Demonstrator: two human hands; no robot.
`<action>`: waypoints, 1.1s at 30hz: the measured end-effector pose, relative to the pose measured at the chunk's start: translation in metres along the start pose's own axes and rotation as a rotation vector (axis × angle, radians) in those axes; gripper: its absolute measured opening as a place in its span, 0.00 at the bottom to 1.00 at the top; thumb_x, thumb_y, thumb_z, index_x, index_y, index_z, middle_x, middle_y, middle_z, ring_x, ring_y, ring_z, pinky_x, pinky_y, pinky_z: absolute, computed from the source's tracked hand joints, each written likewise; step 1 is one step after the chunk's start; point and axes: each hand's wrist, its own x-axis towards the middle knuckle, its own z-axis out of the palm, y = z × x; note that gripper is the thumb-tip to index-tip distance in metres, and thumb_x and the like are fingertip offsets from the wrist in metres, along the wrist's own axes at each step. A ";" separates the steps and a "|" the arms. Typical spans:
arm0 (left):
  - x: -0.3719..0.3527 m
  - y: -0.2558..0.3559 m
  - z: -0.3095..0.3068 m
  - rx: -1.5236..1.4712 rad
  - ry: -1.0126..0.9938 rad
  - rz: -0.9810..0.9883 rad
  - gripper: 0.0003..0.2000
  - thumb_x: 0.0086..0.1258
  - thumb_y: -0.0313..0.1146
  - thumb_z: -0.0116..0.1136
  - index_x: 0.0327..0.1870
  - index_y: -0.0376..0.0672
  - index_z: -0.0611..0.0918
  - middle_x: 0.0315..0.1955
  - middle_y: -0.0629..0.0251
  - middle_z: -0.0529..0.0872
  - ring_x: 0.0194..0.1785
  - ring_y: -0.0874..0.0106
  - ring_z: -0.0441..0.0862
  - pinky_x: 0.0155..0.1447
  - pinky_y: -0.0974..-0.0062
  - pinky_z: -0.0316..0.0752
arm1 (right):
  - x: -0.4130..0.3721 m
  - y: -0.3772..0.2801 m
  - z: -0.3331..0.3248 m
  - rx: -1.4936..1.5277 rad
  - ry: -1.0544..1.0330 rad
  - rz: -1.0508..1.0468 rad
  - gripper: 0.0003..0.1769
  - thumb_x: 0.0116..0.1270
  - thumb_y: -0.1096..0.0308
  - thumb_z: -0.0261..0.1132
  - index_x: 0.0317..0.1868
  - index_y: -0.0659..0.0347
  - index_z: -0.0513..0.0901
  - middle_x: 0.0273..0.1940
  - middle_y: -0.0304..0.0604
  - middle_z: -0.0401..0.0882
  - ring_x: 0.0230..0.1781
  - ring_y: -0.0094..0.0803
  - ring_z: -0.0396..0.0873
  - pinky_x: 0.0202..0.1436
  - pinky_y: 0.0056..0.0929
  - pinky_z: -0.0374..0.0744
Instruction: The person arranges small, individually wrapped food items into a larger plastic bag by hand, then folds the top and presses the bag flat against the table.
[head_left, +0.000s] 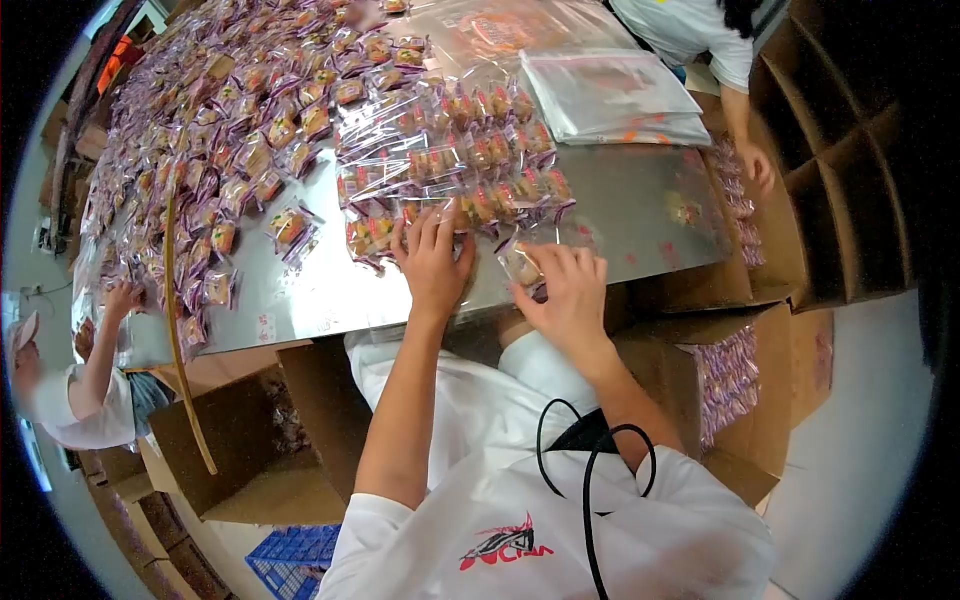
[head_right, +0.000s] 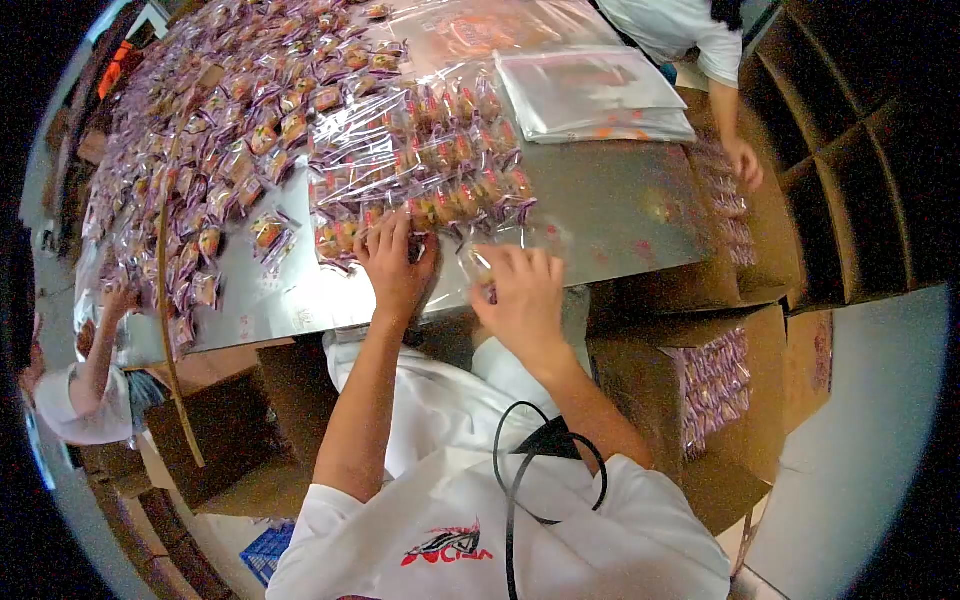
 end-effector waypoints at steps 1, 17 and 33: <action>-0.001 -0.002 0.000 -0.007 0.011 -0.006 0.28 0.65 0.38 0.74 0.68 0.51 0.83 0.58 0.66 0.86 0.66 0.64 0.80 0.80 0.51 0.58 | 0.003 -0.008 0.000 -0.016 0.017 -0.025 0.26 0.59 0.59 0.77 0.59 0.52 0.84 0.54 0.42 0.79 0.56 0.45 0.77 0.59 0.46 0.73; -0.005 -0.004 0.003 0.117 -0.052 0.034 0.31 0.58 0.39 0.74 0.68 0.56 0.85 0.67 0.72 0.84 0.67 0.64 0.75 0.74 0.50 0.52 | 0.045 0.037 0.033 0.188 -0.176 -0.563 0.32 0.61 0.69 0.75 0.67 0.62 0.79 0.66 0.51 0.77 0.72 0.51 0.73 0.76 0.52 0.72; -0.005 -0.003 0.001 0.136 -0.048 -0.036 0.22 0.62 0.38 0.72 0.60 0.54 0.87 0.61 0.73 0.88 0.67 0.69 0.78 0.71 0.53 0.57 | 0.057 0.067 0.094 0.225 0.173 -0.562 0.31 0.57 0.58 0.80 0.61 0.53 0.80 0.65 0.45 0.81 0.68 0.46 0.79 0.69 0.47 0.75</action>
